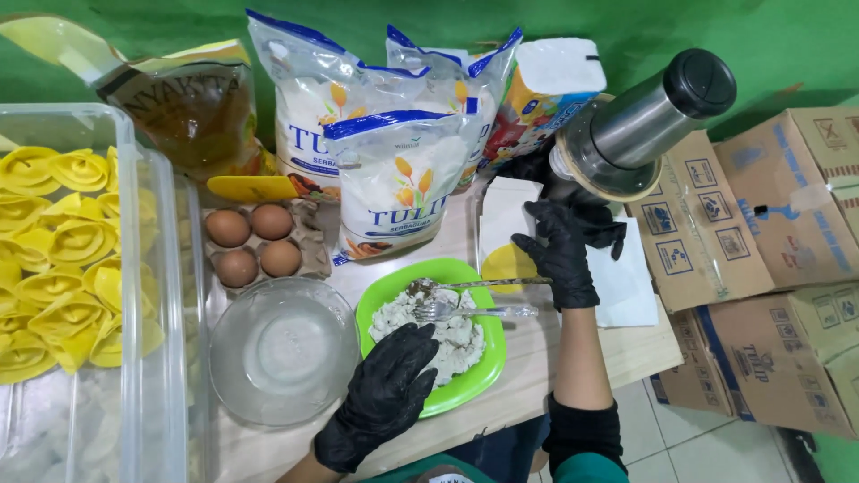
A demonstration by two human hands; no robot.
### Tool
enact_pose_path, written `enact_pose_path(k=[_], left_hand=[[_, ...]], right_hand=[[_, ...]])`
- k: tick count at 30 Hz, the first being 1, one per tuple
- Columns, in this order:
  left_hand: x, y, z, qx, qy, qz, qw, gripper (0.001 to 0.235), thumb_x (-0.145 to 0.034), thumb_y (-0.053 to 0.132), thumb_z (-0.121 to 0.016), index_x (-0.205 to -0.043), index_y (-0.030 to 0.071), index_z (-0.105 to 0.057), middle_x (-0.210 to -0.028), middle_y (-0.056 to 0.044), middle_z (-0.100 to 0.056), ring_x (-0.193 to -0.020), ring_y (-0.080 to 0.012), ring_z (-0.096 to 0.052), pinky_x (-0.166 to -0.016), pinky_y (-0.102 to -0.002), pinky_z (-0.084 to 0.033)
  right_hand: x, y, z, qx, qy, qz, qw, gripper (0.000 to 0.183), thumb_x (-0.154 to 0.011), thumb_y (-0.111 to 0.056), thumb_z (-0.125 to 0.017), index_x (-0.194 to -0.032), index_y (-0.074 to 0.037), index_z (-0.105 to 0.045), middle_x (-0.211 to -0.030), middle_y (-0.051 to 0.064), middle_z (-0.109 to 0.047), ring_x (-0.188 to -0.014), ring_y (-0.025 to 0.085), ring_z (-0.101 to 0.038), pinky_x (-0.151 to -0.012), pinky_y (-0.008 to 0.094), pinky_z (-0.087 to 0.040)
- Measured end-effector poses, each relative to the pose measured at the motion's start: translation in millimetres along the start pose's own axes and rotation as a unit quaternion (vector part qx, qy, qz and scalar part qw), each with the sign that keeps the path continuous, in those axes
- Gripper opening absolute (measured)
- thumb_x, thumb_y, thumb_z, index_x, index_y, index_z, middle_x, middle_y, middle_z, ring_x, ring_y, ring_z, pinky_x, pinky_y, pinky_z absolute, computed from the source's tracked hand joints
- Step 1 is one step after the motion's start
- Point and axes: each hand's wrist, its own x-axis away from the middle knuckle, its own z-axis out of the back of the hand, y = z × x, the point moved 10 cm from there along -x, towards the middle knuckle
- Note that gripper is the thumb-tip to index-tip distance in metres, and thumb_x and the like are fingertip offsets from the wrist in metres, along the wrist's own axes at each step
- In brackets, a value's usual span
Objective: Filling and folding yellow dough squares into shaped pastries and placing them in a storage container.
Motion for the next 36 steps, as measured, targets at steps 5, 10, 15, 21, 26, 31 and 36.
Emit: enact_pose_path(k=[5,10,15,21,26,31,36], left_hand=[[-4,-1,0,0.017,0.003,0.002,1.0,0.034,-0.096,0.013,-0.066,-0.129,0.003,-0.065,-0.136,-0.018,-0.065,-0.122,-0.0384,-0.066,-0.109,-0.048,-0.052],[-6,0,-2,0.011,-0.004,-0.007,1.0,0.033,-0.097,0.012,-0.065,-0.127,0.001,-0.066,-0.135,-0.02,-0.065,-0.12,-0.0389,-0.066,-0.11,-0.048,-0.052],[-6,-2,-2,0.016,-0.009,0.002,1.0,0.033,-0.098,0.013,-0.064,-0.128,0.001,-0.066,-0.135,-0.019,-0.065,-0.12,-0.0378,-0.066,-0.11,-0.049,-0.052],[-5,-1,-1,0.005,-0.001,0.001,1.0,0.033,-0.098,0.014,-0.064,-0.128,0.003,-0.067,-0.135,-0.017,-0.066,-0.12,-0.0373,-0.067,-0.11,-0.047,-0.052],[-5,-1,-2,0.019,-0.008,0.004,1.0,0.032,-0.097,0.014,-0.065,-0.128,0.003,-0.066,-0.133,-0.017,-0.067,-0.119,-0.0362,-0.068,-0.109,-0.047,-0.053],[-7,0,-2,0.018,-0.006,0.0,1.0,0.031,-0.098,0.013,-0.064,-0.126,0.003,-0.067,-0.133,-0.018,-0.067,-0.118,-0.0366,-0.068,-0.108,-0.047,-0.053],[-6,0,1,0.015,0.004,0.001,1.0,0.031,-0.098,0.013,-0.064,-0.126,0.002,-0.067,-0.133,-0.018,-0.067,-0.118,-0.0384,-0.068,-0.107,-0.048,-0.054]], right_hand=[[5,-5,4,0.074,0.025,0.044,0.996,0.06,-0.084,-0.02,-0.089,-0.138,-0.011,-0.064,-0.137,0.011,-0.062,-0.13,0.03,-0.056,-0.115,0.045,-0.045],[6,-1,1,-0.016,0.004,-0.047,0.999,0.054,-0.086,-0.018,-0.086,-0.134,-0.012,-0.064,-0.134,0.008,-0.059,-0.124,0.024,-0.057,-0.103,0.038,-0.052],[10,10,1,0.013,0.009,-0.04,0.999,0.059,-0.081,-0.021,-0.09,-0.133,-0.014,-0.064,-0.134,0.007,-0.058,-0.124,0.024,-0.057,-0.107,0.038,-0.05],[10,14,-1,0.017,0.007,-0.036,0.999,0.06,-0.079,-0.024,-0.091,-0.131,-0.011,-0.065,-0.13,0.008,-0.059,-0.124,0.026,-0.056,-0.111,0.041,-0.045],[10,14,-3,0.019,-0.001,-0.05,0.999,0.065,-0.079,-0.025,-0.091,-0.133,-0.008,-0.06,-0.13,0.012,-0.056,-0.119,0.026,-0.061,-0.105,0.04,-0.051],[13,33,-6,0.05,0.003,-0.07,0.996,0.058,-0.076,-0.032,-0.092,-0.123,-0.014,-0.064,-0.123,0.005,-0.058,-0.115,0.024,-0.057,-0.103,0.04,-0.047],[16,46,-12,-0.013,0.005,-0.127,0.992,0.05,-0.075,-0.028,-0.093,-0.113,-0.013,-0.064,-0.111,0.001,-0.062,-0.105,0.018,-0.058,-0.097,0.033,-0.048]])
